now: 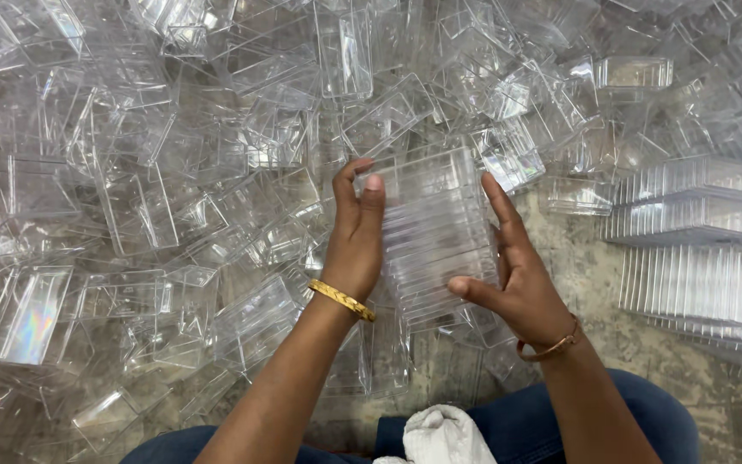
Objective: The person sits on the floor and repeatedly picks up clear plastic containers from a large pile, aligns them, and stacks them into a neat pile. The person handles the containers one at a time, occasionally adjusting the stack to keep it aligned.
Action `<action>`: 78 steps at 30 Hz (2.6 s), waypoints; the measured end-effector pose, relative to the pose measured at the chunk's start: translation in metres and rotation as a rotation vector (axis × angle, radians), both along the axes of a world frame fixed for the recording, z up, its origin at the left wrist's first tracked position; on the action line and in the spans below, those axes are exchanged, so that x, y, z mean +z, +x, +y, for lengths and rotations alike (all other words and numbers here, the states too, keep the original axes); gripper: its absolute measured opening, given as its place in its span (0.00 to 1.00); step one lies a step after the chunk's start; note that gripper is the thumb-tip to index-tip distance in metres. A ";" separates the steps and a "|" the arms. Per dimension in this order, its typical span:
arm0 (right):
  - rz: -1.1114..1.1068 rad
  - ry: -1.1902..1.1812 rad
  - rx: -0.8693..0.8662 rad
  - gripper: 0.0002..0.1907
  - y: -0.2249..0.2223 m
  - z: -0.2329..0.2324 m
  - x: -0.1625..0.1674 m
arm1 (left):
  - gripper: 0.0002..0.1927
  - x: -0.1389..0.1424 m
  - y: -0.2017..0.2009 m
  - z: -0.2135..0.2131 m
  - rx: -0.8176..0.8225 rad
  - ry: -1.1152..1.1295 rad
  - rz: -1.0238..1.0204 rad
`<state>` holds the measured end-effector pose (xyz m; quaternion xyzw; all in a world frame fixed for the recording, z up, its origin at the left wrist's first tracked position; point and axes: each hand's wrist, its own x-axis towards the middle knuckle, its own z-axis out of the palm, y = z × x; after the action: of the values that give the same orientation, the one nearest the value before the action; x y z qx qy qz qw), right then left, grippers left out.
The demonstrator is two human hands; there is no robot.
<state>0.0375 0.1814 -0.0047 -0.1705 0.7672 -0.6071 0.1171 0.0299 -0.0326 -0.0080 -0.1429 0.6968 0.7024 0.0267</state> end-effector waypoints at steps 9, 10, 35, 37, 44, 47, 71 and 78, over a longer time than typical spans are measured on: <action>-0.145 -0.010 -0.101 0.59 0.002 0.001 0.005 | 0.38 0.000 -0.002 -0.006 -0.043 -0.153 0.039; -0.082 -0.004 -0.111 0.56 0.002 0.000 0.006 | 0.39 0.003 -0.001 -0.005 -0.047 -0.205 -0.013; -0.155 -0.303 -0.150 0.53 0.003 0.010 0.013 | 0.47 0.012 -0.006 -0.018 -0.205 0.746 0.118; -0.273 -0.330 -0.067 0.57 0.001 0.017 0.012 | 0.47 0.012 -0.005 -0.014 -0.178 0.644 0.080; -0.241 -0.196 -0.063 0.60 0.005 0.009 0.017 | 0.52 0.017 -0.003 -0.015 -0.079 -0.016 0.149; -0.247 -0.187 -0.038 0.64 0.005 0.004 0.025 | 0.49 0.015 -0.002 -0.011 -0.077 -0.086 0.102; -0.752 -1.628 -1.560 0.34 0.000 0.203 -0.091 | 0.27 -0.040 0.038 0.018 -1.332 -1.028 -0.296; -0.701 -1.642 -1.608 0.36 0.001 0.207 -0.095 | 0.17 -0.018 0.015 -0.002 -0.907 -0.809 -0.025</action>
<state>0.0383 0.3886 -0.0995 0.5078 -0.0354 -0.8276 -0.2364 0.0453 -0.0342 -0.0264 0.1612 0.8995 0.2986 0.2751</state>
